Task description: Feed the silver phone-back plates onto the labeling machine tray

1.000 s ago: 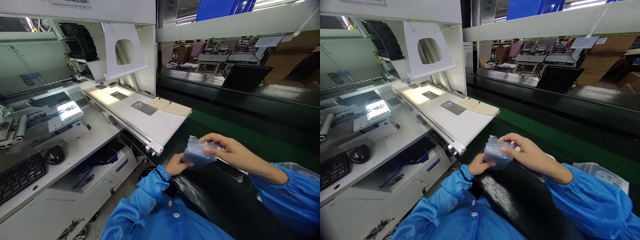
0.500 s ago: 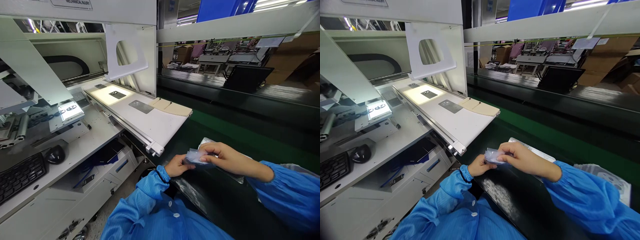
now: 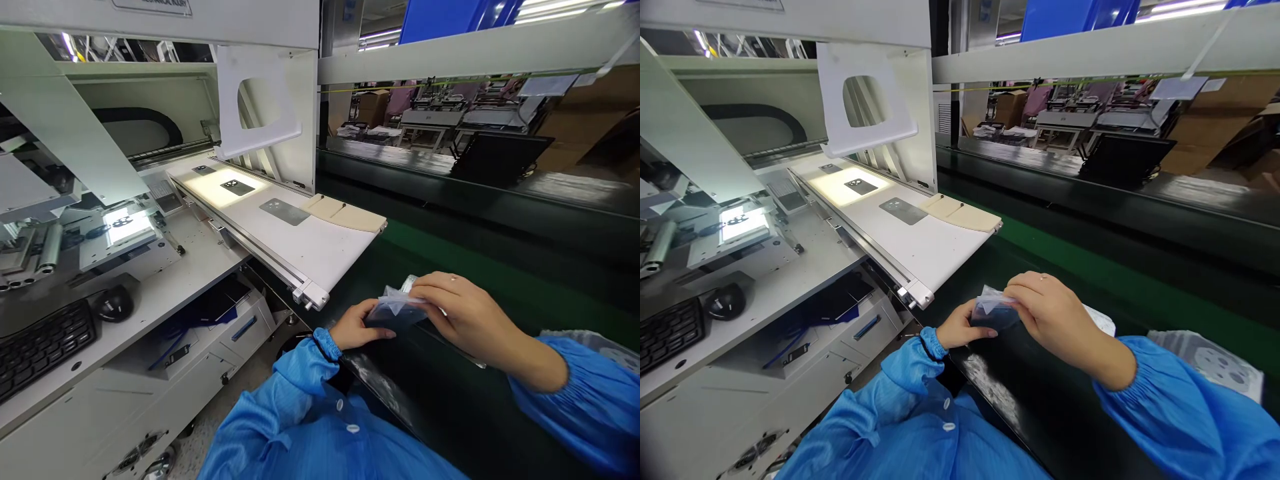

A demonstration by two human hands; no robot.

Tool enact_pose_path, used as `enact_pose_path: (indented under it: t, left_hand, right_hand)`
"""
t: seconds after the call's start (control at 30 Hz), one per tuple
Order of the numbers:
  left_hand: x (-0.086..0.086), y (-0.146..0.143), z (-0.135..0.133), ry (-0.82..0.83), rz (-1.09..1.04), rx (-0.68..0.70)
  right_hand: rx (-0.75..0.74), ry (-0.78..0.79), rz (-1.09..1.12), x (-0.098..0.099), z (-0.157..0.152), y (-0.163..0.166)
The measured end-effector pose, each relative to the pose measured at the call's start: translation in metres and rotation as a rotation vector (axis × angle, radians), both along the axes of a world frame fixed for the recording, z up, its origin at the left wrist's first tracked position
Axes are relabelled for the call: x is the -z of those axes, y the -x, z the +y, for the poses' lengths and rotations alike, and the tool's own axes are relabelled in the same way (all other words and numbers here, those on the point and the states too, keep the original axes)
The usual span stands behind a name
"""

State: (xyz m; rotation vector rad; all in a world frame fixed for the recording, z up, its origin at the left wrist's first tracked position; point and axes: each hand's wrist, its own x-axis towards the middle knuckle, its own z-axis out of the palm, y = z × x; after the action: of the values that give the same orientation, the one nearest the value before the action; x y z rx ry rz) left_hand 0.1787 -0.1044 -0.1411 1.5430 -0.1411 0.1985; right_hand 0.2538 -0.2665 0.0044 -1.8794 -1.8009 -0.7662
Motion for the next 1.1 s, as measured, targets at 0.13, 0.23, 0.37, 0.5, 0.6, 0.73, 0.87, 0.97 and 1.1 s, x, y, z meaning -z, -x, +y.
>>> enact_pose_path:
  t: [0.13, 0.23, 0.37, 0.5, 0.6, 0.73, 0.87, 0.97, 1.1]
  left_hand:
    - [-0.001, -0.001, -0.001, 0.017, -0.022, -0.014]
    - [-0.001, -0.002, -0.002, 0.033, -0.026, -0.012]
    - [0.0, -0.003, -0.004, 0.046, -0.014, -0.018]
    - [0.001, -0.003, -0.004, 0.04, -0.005, -0.027]
    - [0.002, -0.003, -0.004, 0.049, -0.024, -0.034]
    - [0.002, -0.003, -0.003, 0.033, -0.002, -0.036]
    - [0.002, -0.004, -0.003, -0.016, 0.009, -0.075]
    - [0.004, -0.005, -0.002, -0.029, 0.01, -0.074]
    - [0.007, -0.005, -0.002, -0.074, 0.006, -0.045]
  right_hand:
    - [-0.001, -0.007, 0.07, -0.004, 0.0, -0.001]
    - [0.02, 0.0, 0.106, -0.006, 0.0, -0.001]
    - [0.054, 0.0, 0.159, -0.011, 0.001, 0.0]
    - [0.045, -0.031, 0.094, -0.017, 0.002, 0.002]
    - [0.035, -0.037, 0.045, -0.018, 0.003, 0.001]
    - [0.059, -0.021, 0.112, -0.015, 0.005, -0.002]
    - [0.117, 0.195, 0.407, -0.01, 0.007, -0.013]
    - [0.139, 0.419, 0.809, -0.006, 0.009, -0.024]
    - [-0.011, 0.608, 1.095, 0.005, 0.013, -0.027]
